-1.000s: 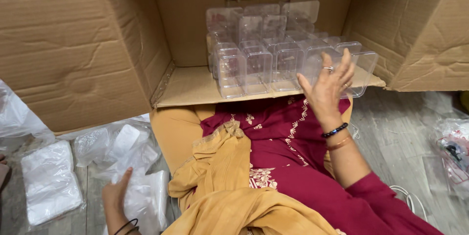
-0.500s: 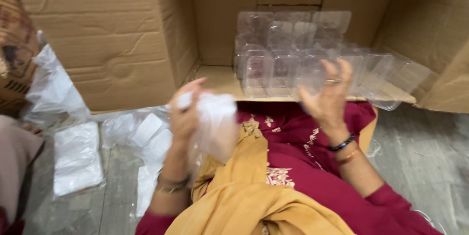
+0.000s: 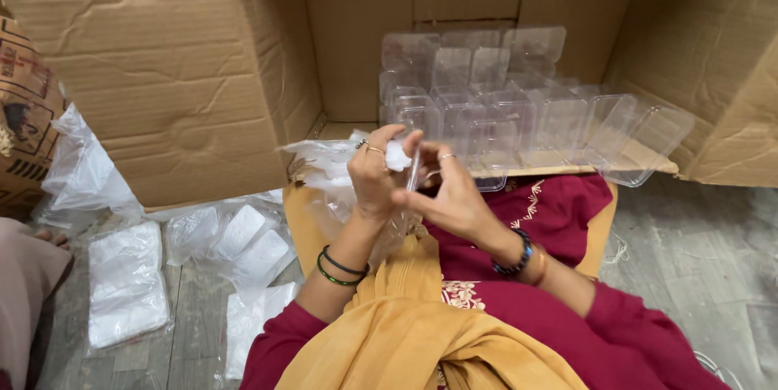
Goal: The person sits on the floor and wraps clear plastic containers in plastic bags one at a time, then stacks the wrapped containers inside a large cardboard box, arranging them in rows as the box fills.
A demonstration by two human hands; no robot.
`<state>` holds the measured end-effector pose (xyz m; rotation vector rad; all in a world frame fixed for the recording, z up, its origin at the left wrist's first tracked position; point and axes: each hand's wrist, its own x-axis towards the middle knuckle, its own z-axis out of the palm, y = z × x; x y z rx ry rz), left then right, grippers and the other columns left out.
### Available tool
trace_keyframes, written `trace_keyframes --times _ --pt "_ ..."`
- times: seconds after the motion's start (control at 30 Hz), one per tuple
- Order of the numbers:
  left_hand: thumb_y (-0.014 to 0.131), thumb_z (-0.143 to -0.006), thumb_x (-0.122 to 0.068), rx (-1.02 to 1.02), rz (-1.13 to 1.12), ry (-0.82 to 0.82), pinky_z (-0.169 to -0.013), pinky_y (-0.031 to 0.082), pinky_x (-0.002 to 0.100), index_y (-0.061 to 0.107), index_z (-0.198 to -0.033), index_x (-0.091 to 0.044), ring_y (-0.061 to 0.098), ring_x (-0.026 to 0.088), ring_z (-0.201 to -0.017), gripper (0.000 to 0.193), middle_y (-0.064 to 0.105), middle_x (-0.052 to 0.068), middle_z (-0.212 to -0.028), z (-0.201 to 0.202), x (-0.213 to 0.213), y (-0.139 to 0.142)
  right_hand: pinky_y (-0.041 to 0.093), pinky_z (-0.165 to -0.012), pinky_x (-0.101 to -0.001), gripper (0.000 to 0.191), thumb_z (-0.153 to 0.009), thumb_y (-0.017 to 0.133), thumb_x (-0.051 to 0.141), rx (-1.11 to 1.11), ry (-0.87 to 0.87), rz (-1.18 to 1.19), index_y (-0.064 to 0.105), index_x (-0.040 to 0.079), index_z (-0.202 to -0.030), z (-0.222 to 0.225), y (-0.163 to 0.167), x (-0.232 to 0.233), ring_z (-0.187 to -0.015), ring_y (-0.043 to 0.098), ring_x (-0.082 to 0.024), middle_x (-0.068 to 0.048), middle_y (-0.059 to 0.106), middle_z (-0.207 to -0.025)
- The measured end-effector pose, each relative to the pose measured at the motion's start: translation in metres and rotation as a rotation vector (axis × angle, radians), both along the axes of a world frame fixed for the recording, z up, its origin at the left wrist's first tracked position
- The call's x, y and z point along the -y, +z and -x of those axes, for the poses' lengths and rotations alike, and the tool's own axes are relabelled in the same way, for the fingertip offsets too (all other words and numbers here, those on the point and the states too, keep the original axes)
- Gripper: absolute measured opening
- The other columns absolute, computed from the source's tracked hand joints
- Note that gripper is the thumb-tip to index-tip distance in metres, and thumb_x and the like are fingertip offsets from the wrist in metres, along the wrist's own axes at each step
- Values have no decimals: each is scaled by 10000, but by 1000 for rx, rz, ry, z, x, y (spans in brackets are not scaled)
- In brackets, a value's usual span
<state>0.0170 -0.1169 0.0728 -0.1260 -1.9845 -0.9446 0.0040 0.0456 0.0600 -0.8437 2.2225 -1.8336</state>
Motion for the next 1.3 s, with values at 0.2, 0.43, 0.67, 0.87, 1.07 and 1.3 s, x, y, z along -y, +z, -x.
trace_keyframes --times 0.2,0.43,0.67,0.87,1.07,1.3 --pt "829 -871 -52 385 -614 -498 -765 548 246 711 -1142 -21 644 84 -878 297 711 16 -977 -6 12 -16 537 -761 -255 128 -1021 683 35 306 -13 456 654 -51 -1112 28 -20 -13 -841 630 -94 -61 694 -958" --pt "814 -892 -52 401 -661 -619 -746 543 212 658 -926 -39 658 45 -858 160 712 -3 -915 -12 4 -36 593 -851 -269 328 -911 664 177 732 41 653 597 52 -1206 24 0 -34 -952 718 -115 -59 743 -1058" --pt "782 -923 -140 347 -638 -677 -745 532 194 542 -848 -84 629 20 -859 258 729 -30 -982 -7 -5 -19 511 -691 -215 162 -970 737 92 246 -113 436 740 -29 -1078 25 -10 -32 -774 630 -62 -16 719 -888" --pt "786 -940 -165 468 -736 -539 -630 472 196 661 -876 -35 566 26 -722 191 662 -38 -804 -11 -16 -32 486 -780 -204 91 -1024 721 73 128 -127 504 744 -15 -1026 24 -29 -42 -870 589 -45 7 676 -984" --pt "741 -991 -181 433 -670 -674 -693 518 192 699 -925 -32 608 22 -778 168 692 -33 -841 -6 -15 -44 488 -797 -190 97 -1037 698 105 289 -108 603 715 10 -1028 28 -29 -42 -869 585 -35 18 694 -977" --pt "773 -926 -141 436 -725 -596 -707 529 214 698 -886 -24 630 40 -790 145 726 -20 -867 -12 -17 -31 497 -653 -189 138 -981 730 122 254 -41 378 717 -10 -1019 21 -26 -51 -762 603 -41 -2 710 -893"
